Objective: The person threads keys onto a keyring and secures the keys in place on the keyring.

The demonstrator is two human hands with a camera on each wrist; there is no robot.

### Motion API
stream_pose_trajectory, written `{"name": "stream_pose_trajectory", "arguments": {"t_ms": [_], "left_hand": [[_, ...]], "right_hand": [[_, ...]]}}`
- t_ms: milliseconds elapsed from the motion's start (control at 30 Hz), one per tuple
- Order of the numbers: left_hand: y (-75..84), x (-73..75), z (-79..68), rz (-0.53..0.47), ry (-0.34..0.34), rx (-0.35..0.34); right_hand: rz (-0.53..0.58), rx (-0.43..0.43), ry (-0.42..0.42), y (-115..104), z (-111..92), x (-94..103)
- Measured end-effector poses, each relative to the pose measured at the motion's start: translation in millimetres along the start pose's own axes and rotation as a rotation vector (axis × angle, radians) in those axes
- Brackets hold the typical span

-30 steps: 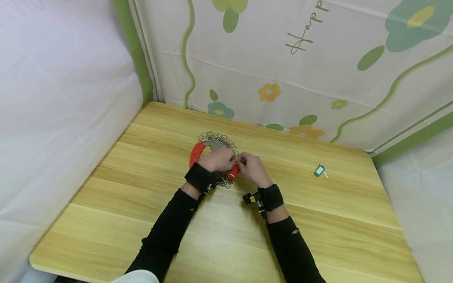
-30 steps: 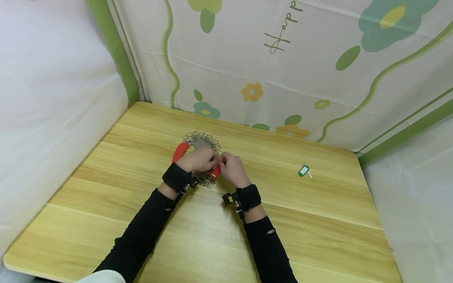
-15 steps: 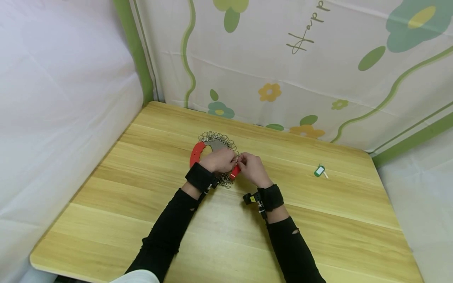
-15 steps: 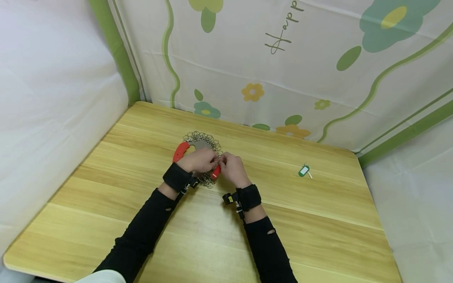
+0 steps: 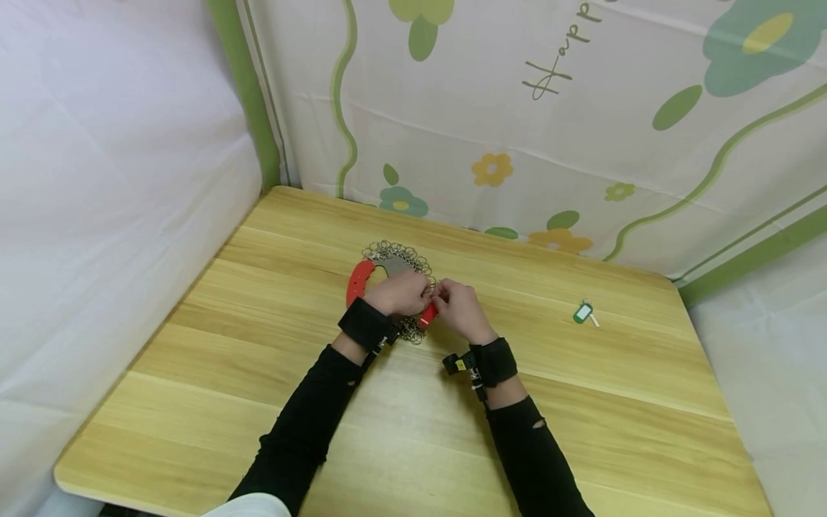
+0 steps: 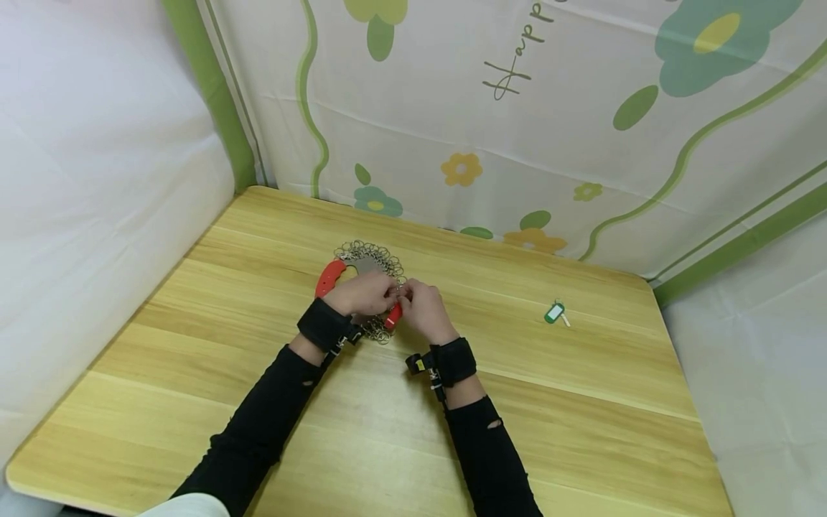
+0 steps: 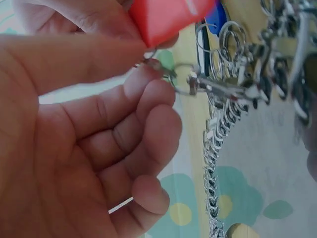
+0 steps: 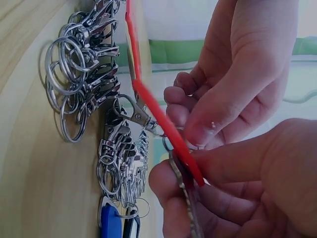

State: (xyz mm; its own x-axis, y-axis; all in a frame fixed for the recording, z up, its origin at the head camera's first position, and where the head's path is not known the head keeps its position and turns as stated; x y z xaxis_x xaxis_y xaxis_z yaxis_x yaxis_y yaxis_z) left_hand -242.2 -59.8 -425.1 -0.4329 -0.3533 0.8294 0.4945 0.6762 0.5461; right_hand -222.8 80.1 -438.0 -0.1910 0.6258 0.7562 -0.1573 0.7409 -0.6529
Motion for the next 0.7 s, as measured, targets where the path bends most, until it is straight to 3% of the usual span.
{"name": "stream_pose_trajectory", "arguments": {"t_ms": [233, 700], "left_hand": [[-0.6, 0.0, 0.7, 0.013, -0.004, -0.036], [1.9, -0.5, 0.4, 0.05, -0.03, -0.021]], "right_hand": [[0.025, -0.063, 0.001, 4.5, 2.0, -0.7], [0.012, -0.053, -0.018, 2.0, 0.6, 0.8]]}}
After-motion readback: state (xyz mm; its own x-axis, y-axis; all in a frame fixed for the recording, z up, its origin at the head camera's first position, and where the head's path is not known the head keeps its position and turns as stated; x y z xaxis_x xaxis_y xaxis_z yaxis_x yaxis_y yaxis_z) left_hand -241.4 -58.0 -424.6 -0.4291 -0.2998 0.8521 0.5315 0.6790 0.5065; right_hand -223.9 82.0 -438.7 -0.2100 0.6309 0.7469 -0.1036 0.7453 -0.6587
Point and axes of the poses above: each hand's wrist, its own z-axis towards the middle knuckle, its own x-axis out of the back of the hand, y = z × x, the point moved 2 cm from there along z, towards the middle knuckle, and after that the axes turned 6 degrees about -x, right-handed, at the moved point
